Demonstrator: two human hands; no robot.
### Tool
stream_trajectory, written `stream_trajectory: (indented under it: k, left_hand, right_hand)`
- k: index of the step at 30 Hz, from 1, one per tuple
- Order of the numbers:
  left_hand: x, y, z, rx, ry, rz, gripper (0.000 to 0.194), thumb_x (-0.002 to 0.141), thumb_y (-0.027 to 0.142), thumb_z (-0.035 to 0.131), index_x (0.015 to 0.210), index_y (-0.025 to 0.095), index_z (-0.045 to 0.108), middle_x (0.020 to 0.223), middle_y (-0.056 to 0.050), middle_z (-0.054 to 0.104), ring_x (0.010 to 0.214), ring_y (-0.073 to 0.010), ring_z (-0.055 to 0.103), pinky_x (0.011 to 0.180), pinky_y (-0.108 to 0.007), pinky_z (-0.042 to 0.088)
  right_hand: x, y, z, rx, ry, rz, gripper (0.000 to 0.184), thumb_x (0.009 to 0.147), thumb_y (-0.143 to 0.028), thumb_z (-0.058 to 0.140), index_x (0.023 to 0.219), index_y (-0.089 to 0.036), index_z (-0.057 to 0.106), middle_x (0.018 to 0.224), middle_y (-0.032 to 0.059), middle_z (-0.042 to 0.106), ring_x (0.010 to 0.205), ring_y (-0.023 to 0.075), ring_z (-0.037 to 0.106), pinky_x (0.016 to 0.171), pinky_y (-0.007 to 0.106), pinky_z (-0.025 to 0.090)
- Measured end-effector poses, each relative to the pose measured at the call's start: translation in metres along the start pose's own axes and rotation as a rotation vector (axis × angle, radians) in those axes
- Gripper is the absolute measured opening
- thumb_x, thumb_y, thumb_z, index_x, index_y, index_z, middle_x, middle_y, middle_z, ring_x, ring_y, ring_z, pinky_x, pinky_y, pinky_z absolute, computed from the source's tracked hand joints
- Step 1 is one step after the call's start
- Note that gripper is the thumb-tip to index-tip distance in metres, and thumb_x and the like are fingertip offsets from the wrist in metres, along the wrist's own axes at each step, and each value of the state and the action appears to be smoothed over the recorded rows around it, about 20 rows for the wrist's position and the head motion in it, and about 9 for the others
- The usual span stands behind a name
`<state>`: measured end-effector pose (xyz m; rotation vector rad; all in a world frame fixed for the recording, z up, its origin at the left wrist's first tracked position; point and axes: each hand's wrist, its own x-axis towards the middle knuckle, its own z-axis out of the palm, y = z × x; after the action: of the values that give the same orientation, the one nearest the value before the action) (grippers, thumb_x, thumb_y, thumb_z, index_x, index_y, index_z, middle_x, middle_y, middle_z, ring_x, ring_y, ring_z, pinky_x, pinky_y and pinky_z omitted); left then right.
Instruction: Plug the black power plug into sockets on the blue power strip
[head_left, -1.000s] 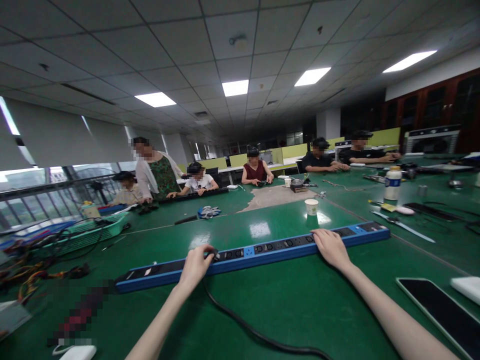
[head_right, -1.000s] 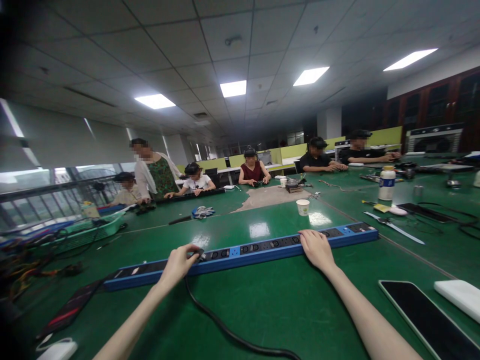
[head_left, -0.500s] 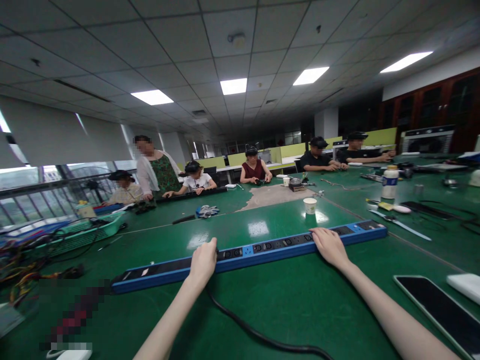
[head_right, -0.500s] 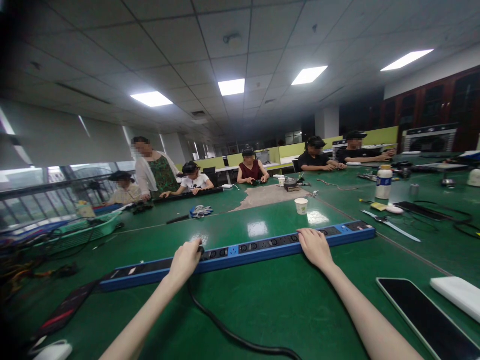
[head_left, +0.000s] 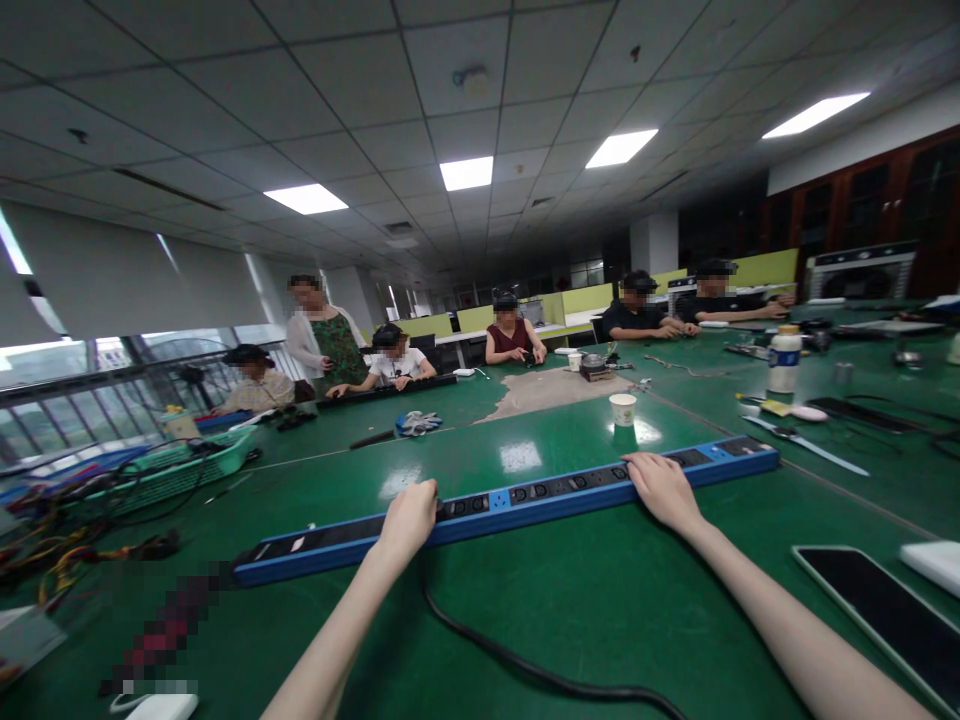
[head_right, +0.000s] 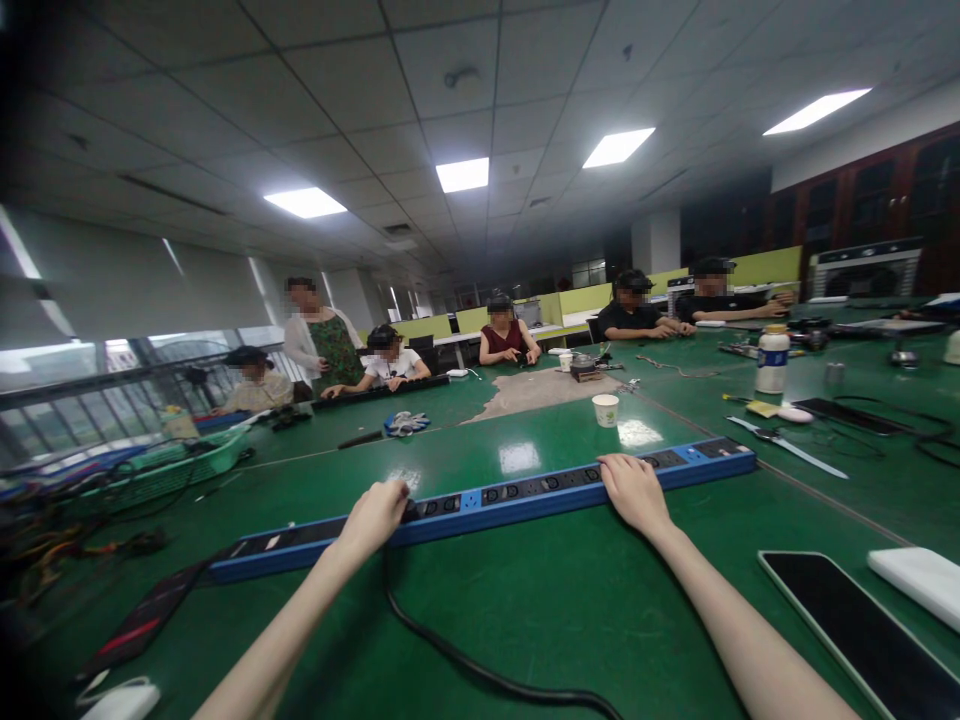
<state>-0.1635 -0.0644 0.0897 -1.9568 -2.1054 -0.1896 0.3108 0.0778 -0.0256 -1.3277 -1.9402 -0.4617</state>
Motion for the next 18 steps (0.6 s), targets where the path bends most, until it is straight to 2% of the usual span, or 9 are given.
stream_trajectory:
  k: [5, 7, 9, 13, 16, 18]
  left_hand:
    - [-0.004, 0.021, -0.005, 0.105, -0.030, 0.052, 0.033, 0.095, 0.006, 0.038, 0.113, 0.015, 0.064, 0.107, -0.017, 0.070, 0.101, -0.0254, 0.068, 0.086, -0.034, 0.047]
    - [-0.009, 0.027, -0.002, 0.114, -0.032, 0.050, 0.035, 0.094, 0.005, 0.038, 0.117, 0.014, 0.063, 0.107, -0.017, 0.070, 0.101, -0.0259, 0.069, 0.085, -0.034, 0.047]
    - [-0.013, 0.025, 0.002, 0.115, -0.005, 0.016, 0.033, 0.097, 0.011, 0.038, 0.119, 0.015, 0.062, 0.105, -0.017, 0.071, 0.098, -0.0268, 0.070, 0.083, -0.035, 0.048]
    - [-0.020, 0.013, 0.016, 0.108, 0.066, -0.140, 0.033, 0.102, 0.036, 0.038, 0.115, 0.016, 0.062, 0.100, -0.016, 0.071, 0.093, -0.0306, 0.071, 0.079, -0.037, 0.049]
    - [-0.023, 0.013, 0.019, 0.066, 0.067, -0.152, 0.036, 0.104, 0.039, 0.035, 0.117, 0.017, 0.061, 0.097, -0.016, 0.072, 0.092, -0.0292, 0.071, 0.078, -0.035, 0.048]
    - [-0.022, 0.019, 0.011, 0.021, 0.114, -0.128, 0.035, 0.105, 0.037, 0.033, 0.121, 0.019, 0.059, 0.099, -0.015, 0.072, 0.093, -0.0266, 0.071, 0.077, -0.031, 0.046]
  right_hand:
    - [0.000, 0.001, 0.002, 0.000, -0.005, -0.003, 0.040, 0.102, -0.033, 0.032, 0.119, -0.028, 0.068, 0.122, 0.0040, 0.072, 0.115, 0.0212, 0.061, 0.100, 0.040, 0.038]
    - [0.000, 0.001, 0.002, -0.002, -0.003, -0.002, 0.041, 0.102, -0.033, 0.031, 0.120, -0.028, 0.068, 0.122, 0.0043, 0.072, 0.115, 0.0215, 0.061, 0.100, 0.040, 0.038]
    - [0.000, 0.001, 0.002, -0.007, 0.001, -0.001, 0.041, 0.102, -0.032, 0.032, 0.120, -0.028, 0.068, 0.122, 0.0047, 0.072, 0.115, 0.0217, 0.061, 0.100, 0.040, 0.038]
    - [0.000, 0.001, 0.002, -0.023, 0.003, -0.024, 0.039, 0.101, -0.031, 0.034, 0.120, -0.027, 0.068, 0.122, 0.0045, 0.072, 0.116, 0.0214, 0.061, 0.099, 0.039, 0.038]
    - [0.001, 0.002, 0.002, -0.034, 0.000, -0.031, 0.039, 0.101, -0.030, 0.034, 0.118, -0.028, 0.068, 0.122, 0.0043, 0.072, 0.115, 0.0216, 0.061, 0.098, 0.039, 0.037]
    - [0.001, 0.002, 0.002, -0.034, -0.002, -0.020, 0.038, 0.101, -0.031, 0.034, 0.118, -0.028, 0.068, 0.121, 0.0040, 0.072, 0.114, 0.0216, 0.061, 0.097, 0.039, 0.037]
